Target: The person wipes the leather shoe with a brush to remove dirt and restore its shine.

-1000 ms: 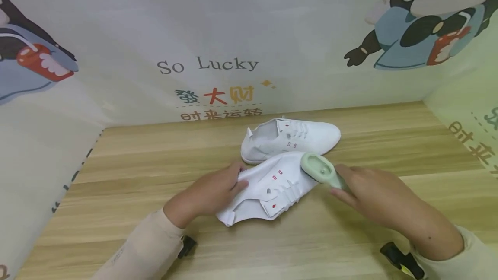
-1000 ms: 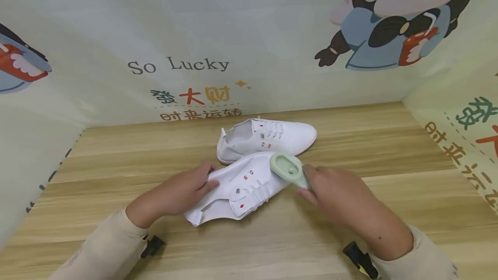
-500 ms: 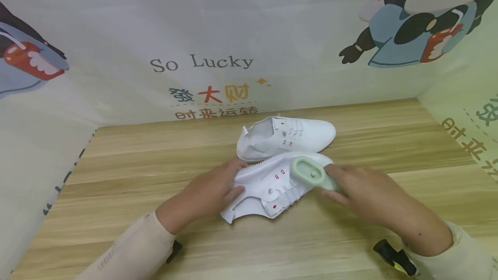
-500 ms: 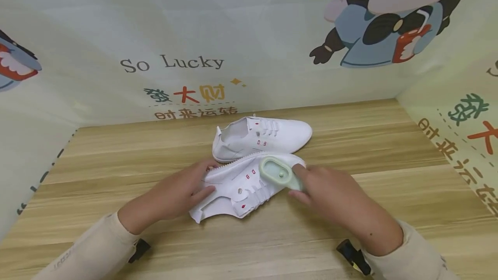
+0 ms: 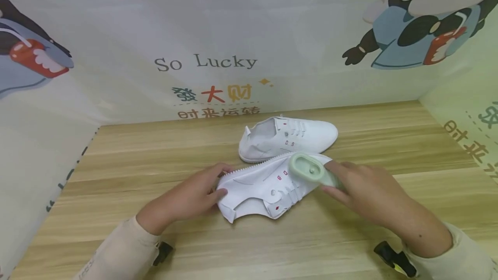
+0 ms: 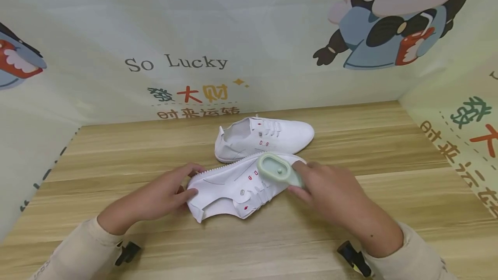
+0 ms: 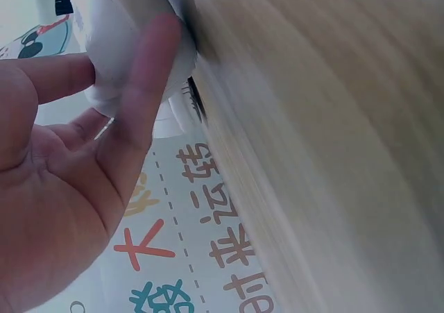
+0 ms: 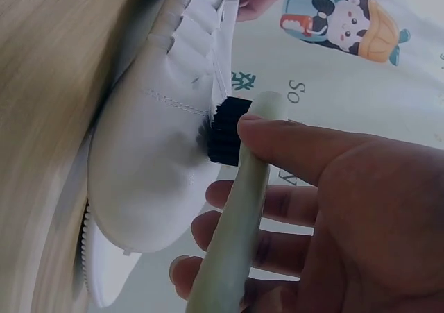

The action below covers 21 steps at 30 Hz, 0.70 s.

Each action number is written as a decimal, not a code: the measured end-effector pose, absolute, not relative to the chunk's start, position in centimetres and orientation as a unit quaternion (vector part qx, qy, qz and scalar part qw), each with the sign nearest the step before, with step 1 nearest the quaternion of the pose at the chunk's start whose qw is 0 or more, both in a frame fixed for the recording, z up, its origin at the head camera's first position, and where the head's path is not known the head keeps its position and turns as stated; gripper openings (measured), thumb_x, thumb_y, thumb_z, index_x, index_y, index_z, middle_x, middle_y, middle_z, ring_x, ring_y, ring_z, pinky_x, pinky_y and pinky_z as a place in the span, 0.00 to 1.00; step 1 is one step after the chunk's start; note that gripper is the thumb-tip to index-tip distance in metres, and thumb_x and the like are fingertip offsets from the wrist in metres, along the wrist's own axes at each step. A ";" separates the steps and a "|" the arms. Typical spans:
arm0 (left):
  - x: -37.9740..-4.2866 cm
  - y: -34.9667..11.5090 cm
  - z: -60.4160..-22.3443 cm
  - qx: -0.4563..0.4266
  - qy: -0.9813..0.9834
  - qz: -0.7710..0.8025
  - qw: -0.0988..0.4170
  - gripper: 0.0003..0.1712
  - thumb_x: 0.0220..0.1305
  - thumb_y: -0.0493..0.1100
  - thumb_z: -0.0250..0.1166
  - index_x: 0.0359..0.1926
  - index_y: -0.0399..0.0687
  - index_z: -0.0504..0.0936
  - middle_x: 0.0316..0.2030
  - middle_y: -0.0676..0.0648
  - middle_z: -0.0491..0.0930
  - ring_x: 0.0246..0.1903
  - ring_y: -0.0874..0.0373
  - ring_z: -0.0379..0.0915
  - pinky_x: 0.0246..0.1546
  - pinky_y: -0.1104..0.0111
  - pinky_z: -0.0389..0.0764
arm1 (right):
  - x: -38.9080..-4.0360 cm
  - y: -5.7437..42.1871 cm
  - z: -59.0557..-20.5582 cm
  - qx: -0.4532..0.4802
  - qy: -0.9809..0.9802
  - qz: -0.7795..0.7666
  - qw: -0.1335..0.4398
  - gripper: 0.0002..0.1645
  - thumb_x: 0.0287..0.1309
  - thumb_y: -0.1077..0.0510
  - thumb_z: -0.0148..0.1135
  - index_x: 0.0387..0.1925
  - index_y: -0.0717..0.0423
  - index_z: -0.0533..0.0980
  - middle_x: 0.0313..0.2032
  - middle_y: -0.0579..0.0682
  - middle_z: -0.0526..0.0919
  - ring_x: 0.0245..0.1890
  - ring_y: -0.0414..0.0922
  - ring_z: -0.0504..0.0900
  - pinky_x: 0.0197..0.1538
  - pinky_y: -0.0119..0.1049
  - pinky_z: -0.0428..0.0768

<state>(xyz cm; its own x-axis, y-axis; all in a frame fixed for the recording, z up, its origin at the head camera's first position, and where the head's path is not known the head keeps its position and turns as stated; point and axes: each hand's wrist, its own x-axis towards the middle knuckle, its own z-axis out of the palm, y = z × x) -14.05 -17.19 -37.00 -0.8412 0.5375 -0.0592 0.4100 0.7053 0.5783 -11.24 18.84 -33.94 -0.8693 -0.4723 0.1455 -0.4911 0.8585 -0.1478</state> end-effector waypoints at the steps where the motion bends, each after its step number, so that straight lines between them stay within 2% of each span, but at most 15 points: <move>1: -14.1 -17.2 -37.0 0.262 0.915 0.286 0.111 0.26 0.69 0.37 0.61 0.67 0.41 0.68 0.56 0.45 0.80 0.51 0.57 0.75 0.56 0.58 0.77 | -11.3 18.7 -33.9 0.251 -0.962 0.090 0.056 0.26 0.61 0.45 0.67 0.54 0.58 0.78 0.44 0.57 0.87 0.37 0.52 0.87 0.33 0.49 0.83; 4: -14.0 -17.3 -37.2 0.269 0.912 0.290 0.108 0.26 0.69 0.36 0.60 0.66 0.42 0.69 0.54 0.46 0.80 0.49 0.58 0.75 0.53 0.60 0.77 | -11.3 18.3 -33.9 0.254 -0.961 0.091 0.066 0.25 0.60 0.46 0.69 0.54 0.56 0.78 0.39 0.53 0.86 0.31 0.46 0.83 0.29 0.43 0.79; 8: -14.1 -17.3 -37.1 0.269 0.910 0.296 0.113 0.25 0.71 0.37 0.59 0.67 0.44 0.68 0.57 0.47 0.78 0.54 0.58 0.74 0.58 0.58 0.76 | -11.2 17.6 -33.8 0.257 -0.958 0.091 0.085 0.24 0.57 0.48 0.71 0.53 0.54 0.80 0.32 0.48 0.84 0.27 0.42 0.78 0.27 0.40 0.76; 11: -14.1 -17.6 -36.9 0.260 0.908 0.303 0.128 0.26 0.72 0.37 0.58 0.69 0.49 0.68 0.55 0.48 0.79 0.42 0.60 0.78 0.49 0.63 0.79 | -11.1 17.1 -33.8 0.260 -0.956 0.087 0.107 0.24 0.56 0.47 0.72 0.52 0.52 0.81 0.32 0.49 0.84 0.27 0.43 0.80 0.27 0.41 0.77; 13: -14.2 -17.8 -36.7 0.260 0.906 0.308 0.130 0.27 0.72 0.37 0.57 0.70 0.50 0.68 0.55 0.48 0.79 0.36 0.62 0.75 0.44 0.65 0.78 | -11.0 16.6 -34.0 0.264 -0.953 0.080 0.124 0.24 0.55 0.46 0.72 0.53 0.49 0.82 0.30 0.48 0.84 0.26 0.44 0.80 0.25 0.40 0.76; 18: -14.4 -18.1 -36.8 0.266 0.898 0.325 0.130 0.25 0.73 0.39 0.57 0.69 0.50 0.72 0.57 0.49 0.80 0.29 0.68 0.71 0.41 0.68 0.77 | -10.7 14.9 -34.6 0.280 -0.947 0.056 0.145 0.26 0.52 0.43 0.74 0.53 0.45 0.83 0.25 0.44 0.79 0.22 0.42 0.76 0.22 0.36 0.70; 21: -14.5 -18.3 -37.0 0.255 0.892 0.343 0.147 0.24 0.73 0.40 0.57 0.68 0.51 0.74 0.53 0.48 0.81 0.18 0.70 0.64 0.30 0.71 0.76 | -10.6 13.5 -34.8 0.288 -0.946 0.047 0.140 0.27 0.52 0.42 0.74 0.53 0.43 0.82 0.25 0.43 0.77 0.23 0.41 0.74 0.22 0.35 0.69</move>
<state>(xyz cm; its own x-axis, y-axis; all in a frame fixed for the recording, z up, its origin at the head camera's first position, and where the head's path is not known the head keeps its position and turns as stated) -14.47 -18.27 -36.95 -0.8263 0.5565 -0.0864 0.3548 0.6336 0.6876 -10.55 13.48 -34.77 -0.7954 -0.5313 0.2918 -0.5578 0.8299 -0.0091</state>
